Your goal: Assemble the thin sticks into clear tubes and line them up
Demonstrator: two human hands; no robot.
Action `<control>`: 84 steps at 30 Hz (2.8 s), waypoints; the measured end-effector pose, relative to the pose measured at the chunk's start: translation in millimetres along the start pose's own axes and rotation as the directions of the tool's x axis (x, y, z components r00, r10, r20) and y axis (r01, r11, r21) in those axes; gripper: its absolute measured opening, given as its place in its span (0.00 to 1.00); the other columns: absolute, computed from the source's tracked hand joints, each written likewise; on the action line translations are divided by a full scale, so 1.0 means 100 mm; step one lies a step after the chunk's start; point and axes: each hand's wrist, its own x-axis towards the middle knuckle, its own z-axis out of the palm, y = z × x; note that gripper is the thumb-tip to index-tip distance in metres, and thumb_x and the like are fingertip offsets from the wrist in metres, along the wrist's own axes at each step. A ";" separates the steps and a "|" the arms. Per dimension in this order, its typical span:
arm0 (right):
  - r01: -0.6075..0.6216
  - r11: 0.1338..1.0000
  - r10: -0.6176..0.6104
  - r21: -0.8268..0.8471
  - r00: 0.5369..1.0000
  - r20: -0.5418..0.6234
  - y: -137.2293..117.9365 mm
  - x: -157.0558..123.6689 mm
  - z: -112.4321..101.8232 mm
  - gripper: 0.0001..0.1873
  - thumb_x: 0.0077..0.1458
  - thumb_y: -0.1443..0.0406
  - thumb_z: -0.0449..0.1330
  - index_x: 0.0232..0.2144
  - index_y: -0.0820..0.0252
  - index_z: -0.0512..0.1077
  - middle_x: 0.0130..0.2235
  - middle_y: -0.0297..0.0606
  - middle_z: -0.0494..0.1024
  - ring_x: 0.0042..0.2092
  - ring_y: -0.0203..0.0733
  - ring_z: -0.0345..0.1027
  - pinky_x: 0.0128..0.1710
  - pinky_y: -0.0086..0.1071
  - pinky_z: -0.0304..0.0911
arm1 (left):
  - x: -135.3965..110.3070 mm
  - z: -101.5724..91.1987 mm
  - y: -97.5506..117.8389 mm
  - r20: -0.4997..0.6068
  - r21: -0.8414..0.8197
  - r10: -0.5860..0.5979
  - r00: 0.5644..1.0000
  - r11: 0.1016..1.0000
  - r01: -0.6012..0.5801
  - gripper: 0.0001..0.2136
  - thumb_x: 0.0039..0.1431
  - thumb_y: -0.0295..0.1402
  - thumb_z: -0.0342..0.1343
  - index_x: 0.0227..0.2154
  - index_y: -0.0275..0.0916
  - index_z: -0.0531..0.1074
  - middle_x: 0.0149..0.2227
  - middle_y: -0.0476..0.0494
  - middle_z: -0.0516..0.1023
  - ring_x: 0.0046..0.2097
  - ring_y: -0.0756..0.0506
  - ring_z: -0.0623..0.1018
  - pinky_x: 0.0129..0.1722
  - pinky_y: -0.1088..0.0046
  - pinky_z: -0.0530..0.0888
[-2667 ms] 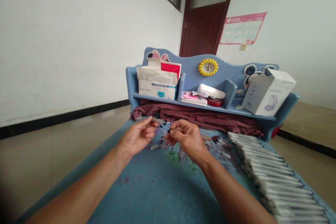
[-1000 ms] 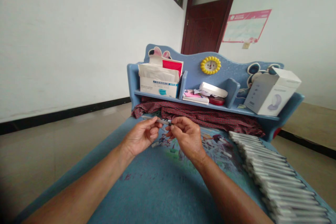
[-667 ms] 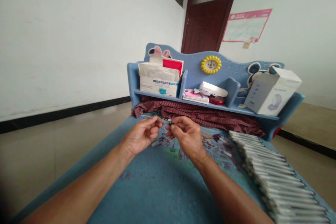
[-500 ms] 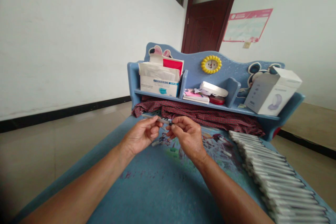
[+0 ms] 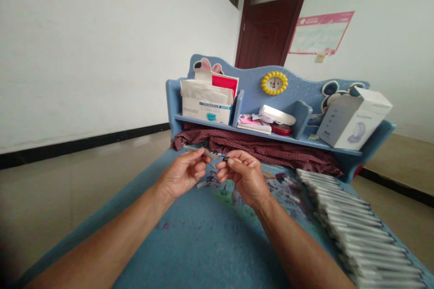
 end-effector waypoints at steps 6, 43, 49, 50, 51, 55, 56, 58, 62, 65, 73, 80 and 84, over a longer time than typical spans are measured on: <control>-0.083 0.994 0.079 0.076 0.996 0.048 0.01 0.00 -0.02 0.11 0.43 0.63 0.63 0.31 0.59 0.67 0.26 0.34 0.77 0.23 0.36 0.69 0.23 0.29 0.65 | -0.01 0.00 0.01 0.014 0.006 -0.003 1.000 1.000 0.003 0.06 0.52 0.26 0.54 0.23 0.30 0.71 0.20 0.44 0.74 0.15 0.57 0.66 0.13 0.84 0.63; -0.024 0.995 0.017 -0.101 0.997 -0.071 0.03 -0.01 -0.05 0.09 0.41 0.65 0.65 0.21 0.63 0.69 0.20 0.33 0.74 0.15 0.30 0.60 0.13 0.24 0.55 | 0.00 -0.04 -0.05 0.104 0.137 0.027 0.994 0.990 -0.041 0.05 0.50 0.28 0.56 0.24 0.31 0.72 0.22 0.45 0.75 0.16 0.56 0.68 0.15 0.83 0.63; -0.026 0.993 0.017 -0.118 0.997 -0.073 0.03 -0.02 -0.05 0.08 0.42 0.66 0.64 0.20 0.64 0.69 0.19 0.33 0.73 0.14 0.30 0.59 0.13 0.23 0.54 | -0.01 -0.04 -0.05 0.091 0.193 0.022 0.996 0.980 -0.040 0.05 0.50 0.29 0.56 0.26 0.32 0.70 0.23 0.45 0.75 0.16 0.55 0.69 0.15 0.80 0.65; -0.028 0.992 0.019 -0.121 0.997 -0.074 0.03 -0.02 -0.05 0.08 0.42 0.66 0.64 0.20 0.64 0.68 0.19 0.33 0.73 0.14 0.29 0.59 0.13 0.23 0.54 | -0.01 -0.04 -0.05 0.092 0.200 0.025 0.995 0.979 -0.043 0.05 0.50 0.29 0.56 0.26 0.32 0.70 0.23 0.45 0.75 0.16 0.55 0.69 0.15 0.80 0.65; -0.030 0.992 0.021 -0.124 0.997 -0.074 0.04 -0.02 -0.05 0.08 0.42 0.66 0.64 0.20 0.64 0.68 0.19 0.32 0.73 0.14 0.29 0.59 0.13 0.23 0.54 | -0.01 -0.04 -0.05 0.093 0.205 0.029 0.995 0.978 -0.048 0.05 0.50 0.29 0.56 0.26 0.32 0.70 0.23 0.45 0.75 0.16 0.55 0.68 0.15 0.80 0.65; -0.032 0.992 0.023 -0.125 0.997 -0.072 0.05 -0.02 -0.07 0.09 0.42 0.65 0.64 0.21 0.63 0.68 0.19 0.32 0.73 0.14 0.29 0.58 0.12 0.23 0.54 | -0.02 -0.04 -0.05 0.102 0.221 0.023 0.994 0.974 -0.046 0.05 0.50 0.30 0.56 0.26 0.32 0.69 0.23 0.45 0.75 0.16 0.55 0.68 0.15 0.80 0.65; -0.033 0.992 0.024 -0.126 0.997 -0.072 0.05 -0.02 -0.07 0.09 0.42 0.65 0.64 0.21 0.63 0.68 0.19 0.32 0.73 0.14 0.29 0.58 0.12 0.23 0.54 | -0.02 -0.04 -0.05 0.104 0.225 0.022 0.994 0.973 -0.045 0.05 0.50 0.30 0.56 0.26 0.32 0.69 0.23 0.45 0.75 0.16 0.55 0.68 0.15 0.80 0.65; -0.030 0.991 0.021 -0.132 0.997 -0.068 0.06 -0.02 -0.07 0.09 0.42 0.65 0.64 0.21 0.63 0.68 0.19 0.32 0.72 0.13 0.29 0.58 0.12 0.23 0.54 | -0.02 -0.04 -0.05 0.106 0.239 0.023 0.994 0.970 -0.048 0.05 0.50 0.30 0.56 0.26 0.32 0.69 0.23 0.45 0.75 0.16 0.55 0.68 0.15 0.80 0.65; -0.001 0.984 -0.007 -0.176 0.999 -0.049 0.07 -0.03 -0.07 0.08 0.43 0.65 0.64 0.24 0.63 0.68 0.19 0.31 0.72 0.14 0.28 0.58 0.12 0.23 0.54 | -0.02 -0.04 -0.05 0.088 0.276 0.028 0.996 0.960 -0.051 0.05 0.51 0.30 0.55 0.26 0.32 0.69 0.23 0.45 0.75 0.16 0.55 0.68 0.15 0.80 0.65; 0.023 0.970 -0.034 -0.244 0.998 -0.043 0.08 -0.04 -0.06 0.09 0.44 0.64 0.63 0.28 0.62 0.68 0.19 0.31 0.72 0.14 0.29 0.59 0.12 0.23 0.54 | -0.02 -0.04 -0.04 0.052 0.322 0.009 0.999 0.946 -0.025 0.07 0.51 0.30 0.55 0.24 0.30 0.69 0.21 0.44 0.74 0.15 0.55 0.68 0.15 0.80 0.65; 0.029 0.943 -0.056 -0.331 0.996 -0.070 0.10 -0.05 -0.01 0.13 0.45 0.60 0.62 0.29 0.62 0.66 0.20 0.31 0.72 0.15 0.30 0.61 0.13 0.23 0.56 | -0.01 -0.04 -0.04 -0.015 0.326 0.016 1.000 0.945 -0.010 0.06 0.50 0.28 0.55 0.23 0.30 0.69 0.20 0.45 0.73 0.15 0.55 0.67 0.14 0.81 0.65; -0.021 0.908 -0.007 -0.419 0.998 -0.067 0.17 -0.03 -0.05 0.16 0.42 0.59 0.63 0.30 0.62 0.65 0.21 0.31 0.73 0.16 0.32 0.64 0.15 0.25 0.59 | 0.00 -0.01 -0.06 -0.089 0.279 0.035 0.995 0.960 -0.009 0.05 0.49 0.27 0.56 0.22 0.31 0.68 0.20 0.44 0.74 0.16 0.55 0.68 0.14 0.81 0.67; -0.011 0.852 -0.046 -0.523 0.994 -0.096 0.24 -0.03 -0.10 0.14 0.43 0.58 0.62 0.27 0.62 0.66 0.20 0.32 0.72 0.16 0.32 0.62 0.14 0.25 0.57 | -0.01 -0.01 -0.06 -0.096 0.292 0.045 0.994 0.956 -0.015 0.05 0.49 0.27 0.56 0.22 0.31 0.69 0.20 0.44 0.74 0.16 0.55 0.68 0.15 0.81 0.67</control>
